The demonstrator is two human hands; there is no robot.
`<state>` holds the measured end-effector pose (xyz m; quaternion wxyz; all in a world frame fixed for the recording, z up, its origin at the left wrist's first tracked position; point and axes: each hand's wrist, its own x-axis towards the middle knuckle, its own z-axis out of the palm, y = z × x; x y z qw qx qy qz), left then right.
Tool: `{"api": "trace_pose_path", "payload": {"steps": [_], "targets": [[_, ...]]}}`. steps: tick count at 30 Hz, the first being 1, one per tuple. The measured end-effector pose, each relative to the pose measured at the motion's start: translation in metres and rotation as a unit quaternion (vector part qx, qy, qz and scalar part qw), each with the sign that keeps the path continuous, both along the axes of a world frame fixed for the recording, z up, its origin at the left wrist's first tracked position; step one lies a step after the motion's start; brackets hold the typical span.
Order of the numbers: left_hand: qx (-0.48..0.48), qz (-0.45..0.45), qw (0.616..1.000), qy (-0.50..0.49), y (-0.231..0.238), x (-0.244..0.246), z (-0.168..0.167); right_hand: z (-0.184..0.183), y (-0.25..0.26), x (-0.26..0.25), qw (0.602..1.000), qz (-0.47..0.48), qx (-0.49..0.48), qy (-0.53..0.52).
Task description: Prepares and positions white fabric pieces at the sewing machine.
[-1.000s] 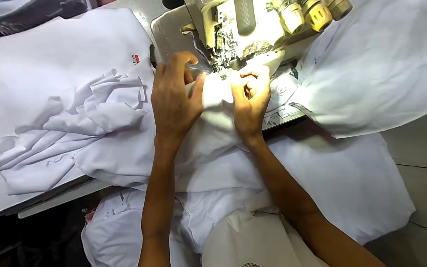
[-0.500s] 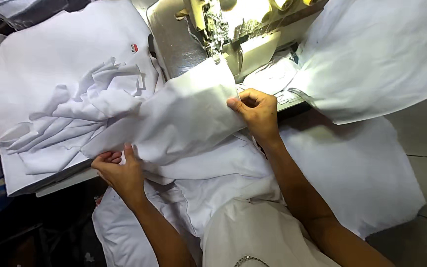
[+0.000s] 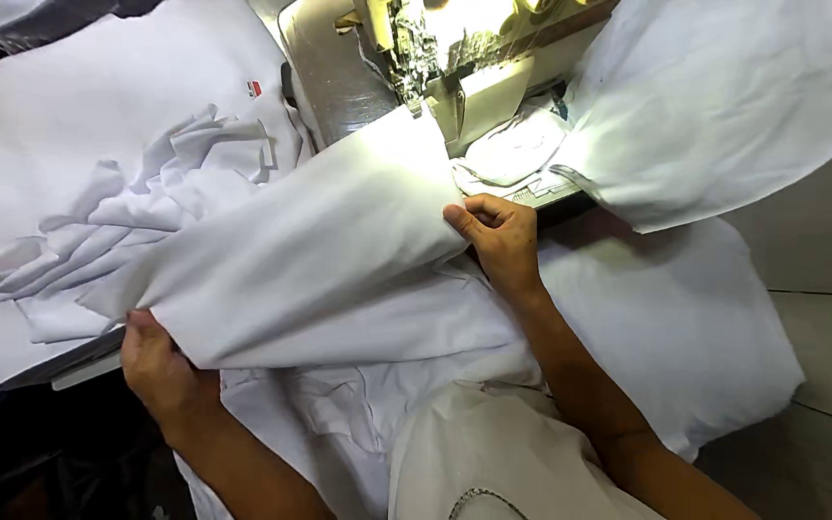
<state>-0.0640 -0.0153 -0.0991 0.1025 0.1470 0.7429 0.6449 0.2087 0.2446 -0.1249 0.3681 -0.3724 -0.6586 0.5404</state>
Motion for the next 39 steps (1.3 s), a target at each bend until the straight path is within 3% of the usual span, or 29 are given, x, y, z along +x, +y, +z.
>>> {"api": "trace_pose_path", "payload": {"steps": [3,7,9,13,16,24,39], "targets": [[-0.009,-0.038,0.997,-0.060,0.007,-0.002,0.006,0.000,0.002,-0.001,1.000,0.011,-0.005,0.007],[-0.041,-0.165,0.977,-0.126,0.000,0.002,0.006,-0.005,0.003,0.000,1.000,0.010,-0.008,0.018],[-0.033,-0.149,0.985,-0.081,0.004,0.003,0.000,-0.005,0.003,0.002,1.000,0.006,-0.006,0.023],[0.082,-0.027,0.996,-0.003,0.020,0.007,-0.020,-0.010,0.002,0.002,0.999,0.009,-0.005,0.031],[0.056,0.017,0.998,0.005,0.033,0.017,-0.028,-0.013,0.003,0.000,1.000,-0.001,-0.001,0.032],[0.029,0.013,0.999,0.012,0.032,0.015,-0.030,-0.015,0.005,0.000,0.999,-0.005,0.001,0.035],[0.041,-0.060,0.992,0.104,0.058,-0.037,0.013,-0.001,0.017,-0.010,0.999,0.009,0.032,0.028]]}}
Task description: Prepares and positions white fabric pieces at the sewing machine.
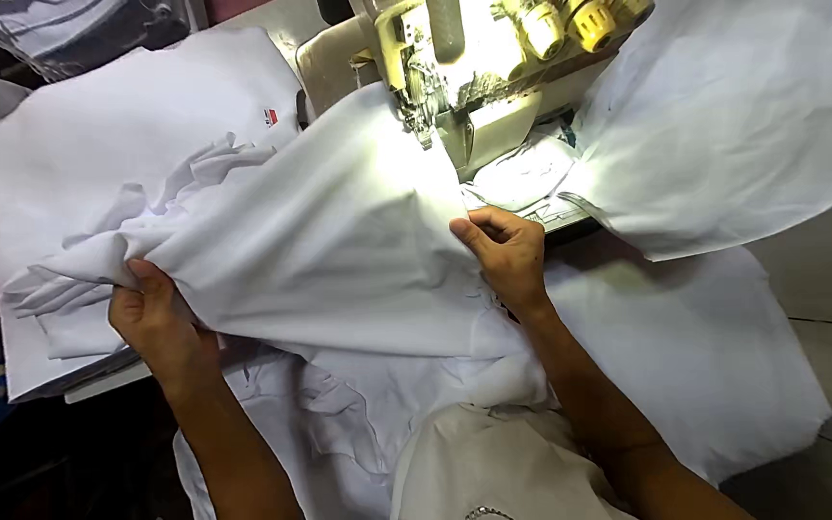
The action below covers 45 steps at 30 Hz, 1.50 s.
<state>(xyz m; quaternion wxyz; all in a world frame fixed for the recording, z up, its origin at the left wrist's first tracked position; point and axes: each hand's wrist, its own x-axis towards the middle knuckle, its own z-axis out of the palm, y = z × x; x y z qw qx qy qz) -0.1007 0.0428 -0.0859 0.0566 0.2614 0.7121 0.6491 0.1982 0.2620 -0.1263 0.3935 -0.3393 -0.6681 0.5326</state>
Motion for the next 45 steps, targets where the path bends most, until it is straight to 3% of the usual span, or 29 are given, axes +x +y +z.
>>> {"api": "trace_pose_path", "payload": {"steps": [6,10,14,16,20,26,34,45], "targets": [[-0.020,-0.026,0.999,0.018,-0.011,-0.014,0.002,0.003,0.000,-0.004,1.000,0.000,0.003,-0.011],[-0.113,-0.001,0.993,0.045,-0.042,0.033,-0.021,0.002,-0.003,-0.004,1.000,-0.004,-0.004,0.000],[-0.245,0.082,0.963,0.072,-0.034,0.094,-0.050,0.005,-0.006,-0.001,1.000,-0.007,-0.007,-0.004],[-0.190,0.119,0.970,0.096,-0.032,0.099,-0.059,0.004,-0.007,0.001,1.000,-0.004,-0.005,-0.014],[-0.004,0.082,0.994,-0.069,-0.051,0.076,-0.028,0.003,-0.009,0.007,1.000,-0.002,-0.016,-0.026],[-0.109,0.068,0.991,-0.030,-0.053,0.049,0.031,0.000,-0.004,0.010,1.000,0.004,-0.029,-0.004],[-0.104,0.059,0.990,-0.069,-0.051,0.049,-0.001,-0.006,-0.008,0.009,1.000,-0.004,-0.028,0.001],[-0.115,0.055,0.991,-0.045,-0.046,0.036,0.009,-0.003,-0.004,0.005,1.000,0.006,-0.023,0.010]]}}
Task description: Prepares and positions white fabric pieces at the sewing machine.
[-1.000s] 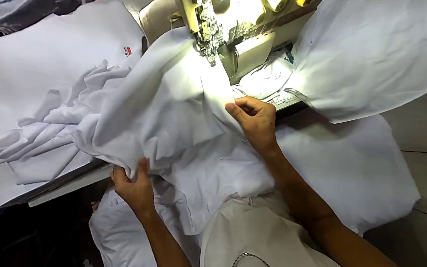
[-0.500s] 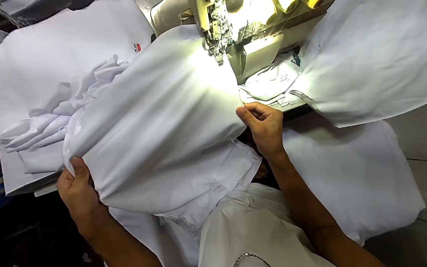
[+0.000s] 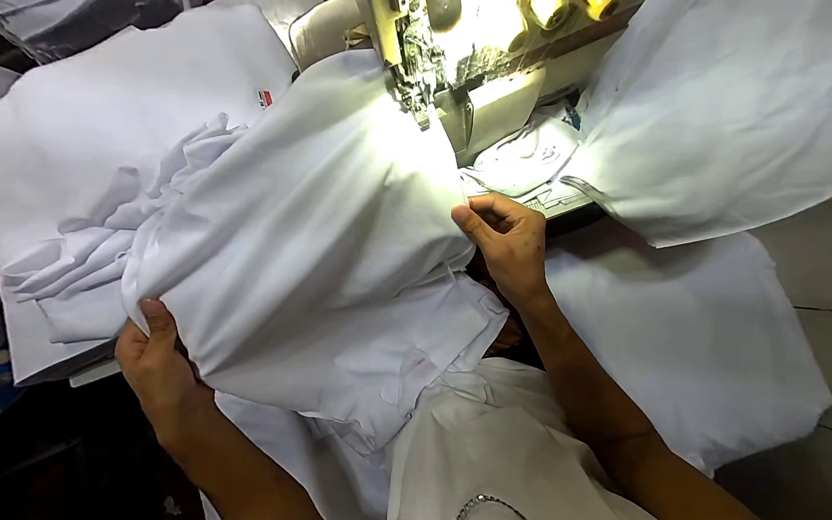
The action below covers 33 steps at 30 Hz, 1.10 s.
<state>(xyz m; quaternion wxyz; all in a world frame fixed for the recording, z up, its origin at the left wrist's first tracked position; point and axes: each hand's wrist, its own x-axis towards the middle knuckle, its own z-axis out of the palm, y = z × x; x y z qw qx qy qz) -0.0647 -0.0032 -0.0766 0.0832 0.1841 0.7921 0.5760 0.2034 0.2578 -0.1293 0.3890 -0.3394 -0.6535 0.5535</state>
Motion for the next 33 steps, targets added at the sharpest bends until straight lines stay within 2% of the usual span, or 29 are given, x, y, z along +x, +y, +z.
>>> {"api": "trace_pose_path", "payload": {"steps": [16,19,21,25,27,29,31,33], "targets": [[0.041,-0.023,0.999,0.021,0.018,-0.017,0.015,0.008,0.008,-0.006,1.000,0.009,0.025,-0.002],[0.055,-0.034,0.998,0.010,0.015,-0.023,0.004,0.008,0.008,-0.006,1.000,0.010,0.025,-0.005],[0.053,-0.077,0.996,-0.012,0.005,-0.024,-0.007,0.007,0.006,-0.003,0.999,0.009,0.029,-0.018],[-0.072,-0.147,0.986,-0.035,-0.023,-0.002,-0.031,0.007,-0.008,0.012,0.997,0.015,0.043,-0.059],[-0.144,-0.127,0.981,-0.015,-0.026,0.017,-0.042,0.004,-0.015,0.021,0.994,0.016,0.075,-0.077],[-0.187,-0.106,0.975,0.053,-0.031,0.030,-0.056,-0.003,-0.024,0.030,0.989,0.010,0.105,-0.102],[-0.163,-0.107,0.975,0.102,-0.040,0.036,-0.069,-0.013,-0.032,0.035,0.979,-0.011,0.139,-0.151],[-0.090,-0.109,0.985,0.097,-0.047,0.041,-0.070,-0.024,-0.038,0.034,0.964,-0.043,0.179,-0.191]]}}
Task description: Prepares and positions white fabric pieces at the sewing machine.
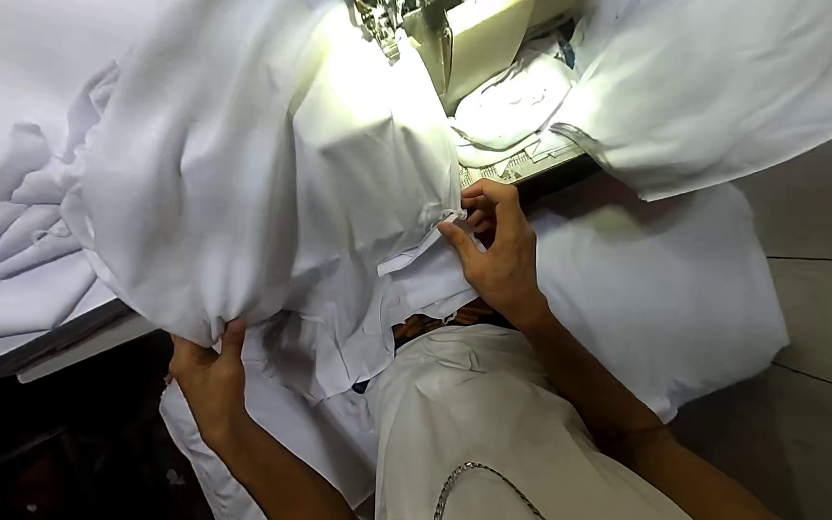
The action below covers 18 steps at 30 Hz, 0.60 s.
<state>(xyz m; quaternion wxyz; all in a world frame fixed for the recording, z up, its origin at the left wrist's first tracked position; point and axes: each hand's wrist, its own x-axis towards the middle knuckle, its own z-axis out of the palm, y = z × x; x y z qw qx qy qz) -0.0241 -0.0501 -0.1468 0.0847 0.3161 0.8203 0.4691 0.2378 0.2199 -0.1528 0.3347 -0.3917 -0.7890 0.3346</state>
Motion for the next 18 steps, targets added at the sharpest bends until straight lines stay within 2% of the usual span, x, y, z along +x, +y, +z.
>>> {"api": "trace_pose_path", "payload": {"steps": [4,7,9,11,12,14,16,18], "targets": [[0.162,-0.004,0.980,-0.118,-0.014,0.000,0.020,-0.006,-0.011,-0.012,0.997,-0.063,0.025,-0.039],[0.170,0.016,0.982,-0.078,-0.020,-0.002,0.047,-0.008,-0.012,-0.016,0.998,-0.050,0.015,-0.034],[0.166,0.042,0.984,-0.044,-0.025,-0.009,0.066,0.003,-0.001,-0.002,0.997,0.016,-0.069,0.010],[0.169,0.047,0.984,-0.039,-0.025,-0.016,0.083,0.019,0.019,0.023,0.977,0.099,-0.179,0.061],[0.160,0.045,0.985,-0.042,-0.026,-0.022,0.087,0.024,0.029,0.035,0.969,0.122,-0.205,0.061],[0.119,0.046,0.991,-0.040,-0.029,-0.045,0.079,0.022,0.041,0.051,0.983,0.089,-0.162,0.005],[0.061,0.048,0.997,-0.025,-0.020,-0.060,0.070,0.017,0.044,0.054,0.994,0.031,-0.053,-0.091],[0.020,0.062,0.998,-0.013,-0.004,-0.056,0.067,0.014,0.037,0.049,0.991,0.011,0.024,-0.133]]}}
